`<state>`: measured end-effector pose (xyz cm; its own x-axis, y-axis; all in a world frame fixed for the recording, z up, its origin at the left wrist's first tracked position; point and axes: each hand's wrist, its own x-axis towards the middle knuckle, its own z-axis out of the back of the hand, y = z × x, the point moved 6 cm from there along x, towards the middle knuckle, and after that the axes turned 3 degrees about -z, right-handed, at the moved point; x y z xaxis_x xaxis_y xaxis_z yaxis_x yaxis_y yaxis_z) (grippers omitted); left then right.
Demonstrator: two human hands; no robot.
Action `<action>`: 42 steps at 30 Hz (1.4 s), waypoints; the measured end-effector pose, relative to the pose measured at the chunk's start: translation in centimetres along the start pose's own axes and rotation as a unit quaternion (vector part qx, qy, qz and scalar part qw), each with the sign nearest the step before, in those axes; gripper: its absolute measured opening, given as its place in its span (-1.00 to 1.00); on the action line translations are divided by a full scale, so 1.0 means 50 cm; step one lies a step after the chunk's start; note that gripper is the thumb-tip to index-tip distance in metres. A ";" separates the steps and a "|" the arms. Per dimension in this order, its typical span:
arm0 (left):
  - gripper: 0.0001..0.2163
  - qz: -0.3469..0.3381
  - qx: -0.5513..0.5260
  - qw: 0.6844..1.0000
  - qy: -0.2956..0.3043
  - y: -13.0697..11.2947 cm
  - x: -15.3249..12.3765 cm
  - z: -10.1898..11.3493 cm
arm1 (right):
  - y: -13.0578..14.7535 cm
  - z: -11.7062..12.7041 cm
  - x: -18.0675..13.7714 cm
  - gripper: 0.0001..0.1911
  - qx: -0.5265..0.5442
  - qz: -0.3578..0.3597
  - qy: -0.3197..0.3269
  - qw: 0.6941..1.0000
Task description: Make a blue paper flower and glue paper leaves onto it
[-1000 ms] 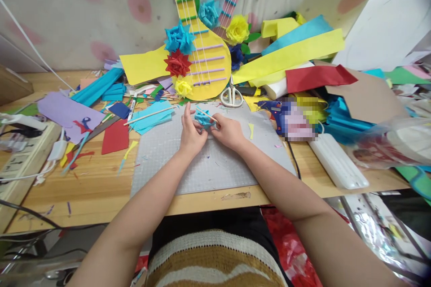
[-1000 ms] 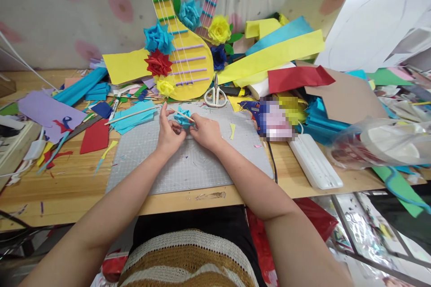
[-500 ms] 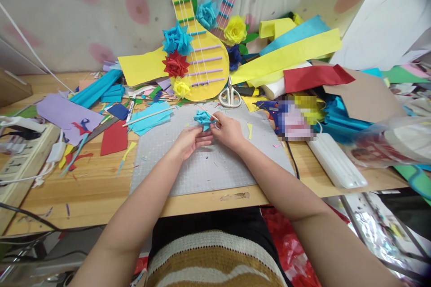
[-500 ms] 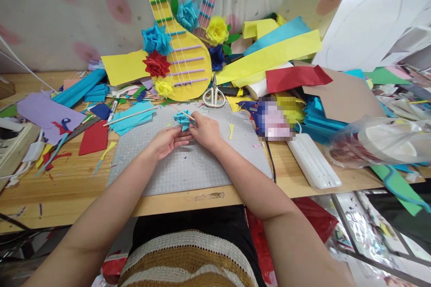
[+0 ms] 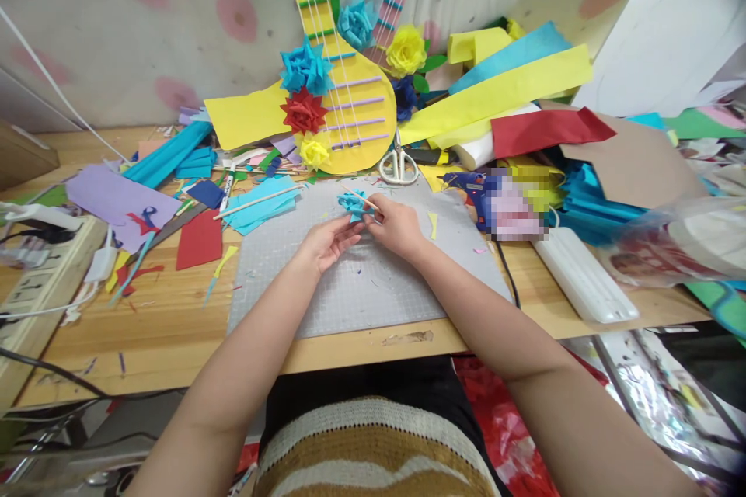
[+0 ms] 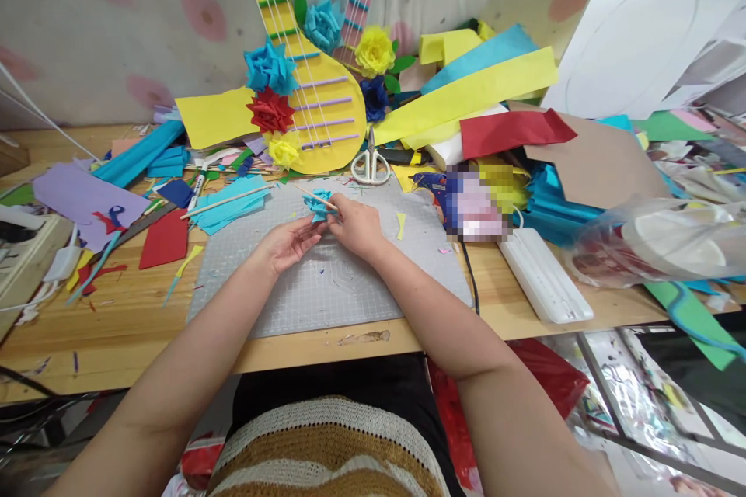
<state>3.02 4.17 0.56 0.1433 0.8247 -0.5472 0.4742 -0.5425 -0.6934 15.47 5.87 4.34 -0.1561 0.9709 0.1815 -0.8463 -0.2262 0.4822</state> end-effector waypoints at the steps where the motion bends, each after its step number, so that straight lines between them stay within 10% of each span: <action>1: -0.95 -0.001 -0.002 1.000 -0.006 -0.001 0.000 0.001 | 0.001 0.001 -0.001 -0.80 0.000 0.002 -0.001 1.000; 8: -0.92 -0.022 -0.027 0.999 -0.040 -0.007 0.004 0.009 | 0.009 0.007 -0.003 -0.79 -0.008 0.002 0.006 1.000; 15: -0.84 -0.192 0.048 0.975 -0.105 -0.036 -0.001 0.019 | 0.007 0.003 -0.004 -0.78 -0.001 0.009 0.010 1.000; 23: -0.76 -0.446 0.252 0.858 -0.040 -0.077 -0.004 0.004 | -0.020 0.018 0.006 -0.66 0.136 -0.049 -0.030 0.989; 29: -0.82 -0.493 0.336 0.800 0.066 -0.075 -0.007 -0.015 | -0.053 0.025 0.025 -0.52 0.397 -0.122 0.021 0.910; 34: -0.82 -0.476 0.318 0.812 0.117 -0.068 -0.007 -0.016 | -0.033 0.002 0.011 -0.38 0.542 -0.139 0.185 0.808; 42: -0.78 -0.420 0.340 0.833 0.120 -0.058 -0.003 -0.009 | -0.029 -0.011 0.009 -0.37 0.638 -0.137 0.206 0.729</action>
<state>2.03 5.69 2.87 0.2171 0.9231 0.3175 -0.0946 0.3436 -0.9343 16.35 6.68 3.26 -0.4317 0.8753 -0.2180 0.2481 0.3475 0.9042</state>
